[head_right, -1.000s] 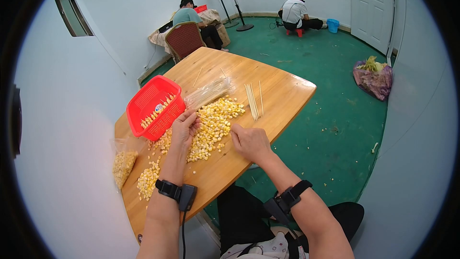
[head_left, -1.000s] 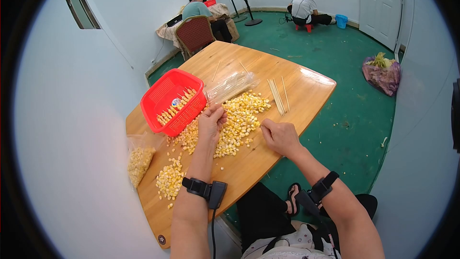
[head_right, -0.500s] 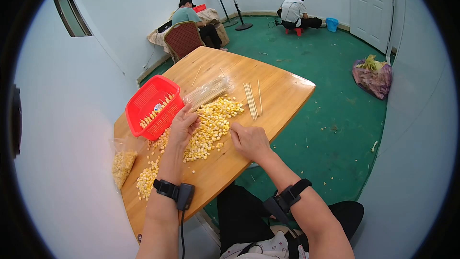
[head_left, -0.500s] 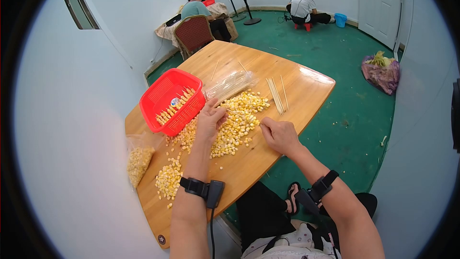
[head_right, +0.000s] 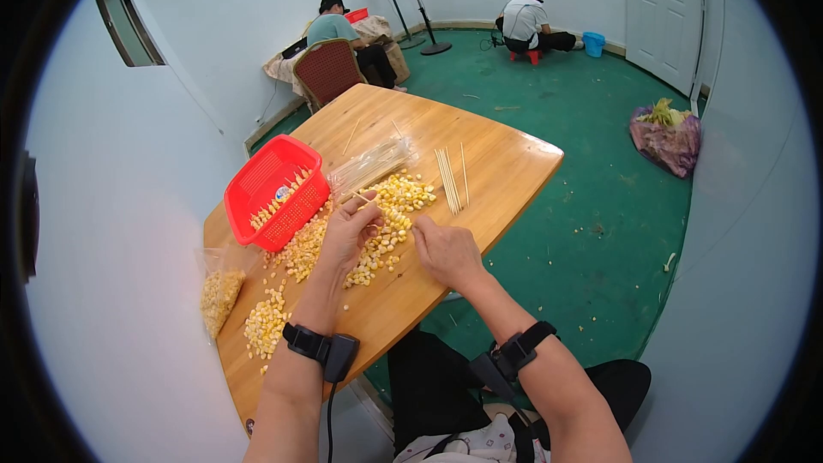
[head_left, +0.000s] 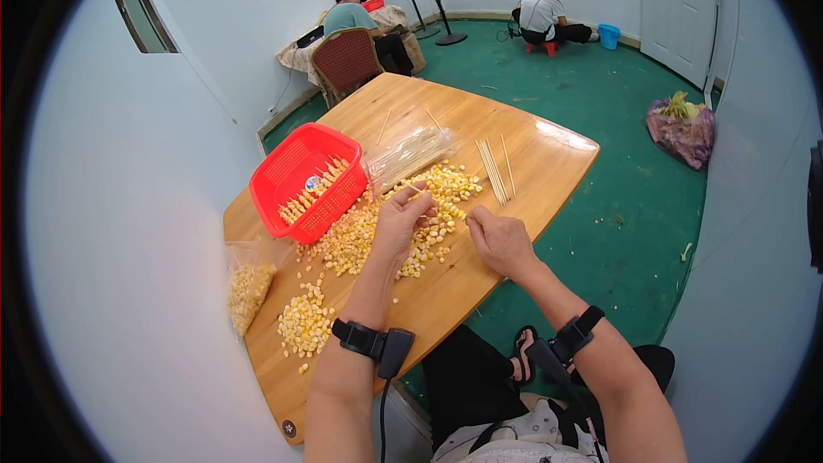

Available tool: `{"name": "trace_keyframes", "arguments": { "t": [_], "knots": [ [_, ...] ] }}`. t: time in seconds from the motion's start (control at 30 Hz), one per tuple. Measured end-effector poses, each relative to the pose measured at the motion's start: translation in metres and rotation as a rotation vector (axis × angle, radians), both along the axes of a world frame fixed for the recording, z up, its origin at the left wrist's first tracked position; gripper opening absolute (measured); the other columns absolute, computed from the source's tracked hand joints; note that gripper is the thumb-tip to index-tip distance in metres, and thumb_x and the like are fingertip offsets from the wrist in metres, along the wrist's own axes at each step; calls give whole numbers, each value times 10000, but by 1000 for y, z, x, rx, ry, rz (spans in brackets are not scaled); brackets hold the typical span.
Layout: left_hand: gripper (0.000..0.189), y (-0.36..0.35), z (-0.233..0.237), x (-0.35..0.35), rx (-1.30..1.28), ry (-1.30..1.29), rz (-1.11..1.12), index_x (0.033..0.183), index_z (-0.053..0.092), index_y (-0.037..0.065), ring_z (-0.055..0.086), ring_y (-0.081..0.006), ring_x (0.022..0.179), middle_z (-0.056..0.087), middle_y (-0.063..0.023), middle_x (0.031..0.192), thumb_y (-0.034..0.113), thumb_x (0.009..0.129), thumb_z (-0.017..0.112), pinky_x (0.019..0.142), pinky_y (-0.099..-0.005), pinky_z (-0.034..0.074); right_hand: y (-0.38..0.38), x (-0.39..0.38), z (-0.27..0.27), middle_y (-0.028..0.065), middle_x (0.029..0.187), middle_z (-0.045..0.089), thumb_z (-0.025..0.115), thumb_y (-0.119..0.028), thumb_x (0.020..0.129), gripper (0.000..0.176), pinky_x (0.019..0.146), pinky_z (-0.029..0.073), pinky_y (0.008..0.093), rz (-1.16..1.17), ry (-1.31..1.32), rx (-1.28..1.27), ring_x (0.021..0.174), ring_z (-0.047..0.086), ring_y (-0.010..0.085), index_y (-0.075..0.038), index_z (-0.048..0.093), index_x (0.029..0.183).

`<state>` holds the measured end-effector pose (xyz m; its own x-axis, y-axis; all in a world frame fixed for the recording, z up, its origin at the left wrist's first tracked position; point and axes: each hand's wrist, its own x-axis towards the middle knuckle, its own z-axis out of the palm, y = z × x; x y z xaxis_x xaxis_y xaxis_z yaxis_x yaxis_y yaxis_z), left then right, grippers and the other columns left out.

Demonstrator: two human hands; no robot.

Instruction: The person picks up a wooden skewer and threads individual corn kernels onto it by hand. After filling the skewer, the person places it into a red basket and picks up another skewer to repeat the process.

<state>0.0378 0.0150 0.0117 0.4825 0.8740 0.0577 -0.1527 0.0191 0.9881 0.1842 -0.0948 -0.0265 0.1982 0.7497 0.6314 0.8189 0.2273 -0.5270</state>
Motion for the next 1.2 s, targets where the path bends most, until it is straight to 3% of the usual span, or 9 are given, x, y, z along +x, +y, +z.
{"name": "trace_keyframes", "arguments": {
  "t": [0.13, 0.17, 0.27, 0.47, 0.57, 0.77, 0.97, 1.07, 1.2],
  "knots": [
    [291, 16, -6, -14, 238, 195, 275, 1058, 564, -41, 559, -57, 647, 651, -55, 796, 109, 813, 609, 543, -175, 422, 1, 0, -1, 148, 515, 527, 492, -200, 866, 137, 461, 423, 433, -25, 28, 13, 493, 549, 331, -73, 495, 814],
    [195, 22, -12, -17, 365, 233, 370, 947, 631, -31, 543, -60, 622, 656, -70, 812, 96, 801, 607, 563, -190, 437, 1, 0, -1, 147, 514, 527, 492, -199, 865, 138, 461, 423, 433, -31, 30, 15, 492, 549, 331, -73, 495, 811],
    [144, 24, -5, -26, 606, 471, 411, 878, 656, -14, 534, -93, 597, 641, -62, 792, 83, 775, 628, 569, -213, 445, 1, 0, -1, 145, 511, 527, 495, -198, 865, 142, 459, 422, 432, -44, 34, 16, 489, 547, 331, -70, 495, 802],
    [187, 25, -8, -27, 861, 787, 180, 872, 665, 20, 548, -139, 633, 577, -74, 728, 94, 700, 665, 592, -264, 451, 1, -1, 0, 142, 509, 528, 497, -198, 863, 149, 458, 425, 429, -50, 36, 16, 485, 549, 327, -68, 498, 791],
    [141, 17, -3, -23, 833, 779, 190, 812, 660, 0, 577, -261, 738, 581, -148, 777, 81, 698, 639, 683, -347, 464, 1, -1, 0, 141, 508, 528, 499, -197, 862, 148, 457, 427, 428, -51, 38, 8, 482, 549, 326, -68, 499, 789],
    [152, 12, -9, -19, 1032, 813, 215, 841, 649, 3, 548, -298, 836, 554, -163, 826, 76, 708, 634, 740, -353, 449, 1, -1, 1, 140, 509, 531, 503, -193, 858, 148, 455, 427, 425, -53, 34, 11, 479, 549, 324, -67, 502, 779],
    [93, 15, -13, -19, 917, 749, 368, 774, 624, -13, 591, -278, 733, 601, -147, 763, 57, 713, 637, 655, -364, 468, 1, -2, 1, 139, 518, 537, 506, -191, 853, 142, 462, 430, 422, -53, 36, 8, 491, 555, 321, -69, 507, 781],
    [84, 17, -10, -17, 650, 576, 459, 783, 611, -4, 616, -202, 687, 631, -109, 747, 67, 751, 643, 570, -302, 474, 1, -1, 1, 136, 536, 547, 508, -188, 848, 134, 469, 434, 420, -42, 19, -5, 506, 562, 319, -70, 508, 785],
    [85, 27, -5, -26, 0, 63, 283, 864, 592, 9, 608, -120, 674, 638, -73, 784, 77, 818, 614, 555, -203, 477, 0, -1, 0, 132, 562, 560, 505, -186, 844, 128, 474, 440, 416, 10, -7, 11, 522, 569, 315, -71, 508, 786]
  ]
}}
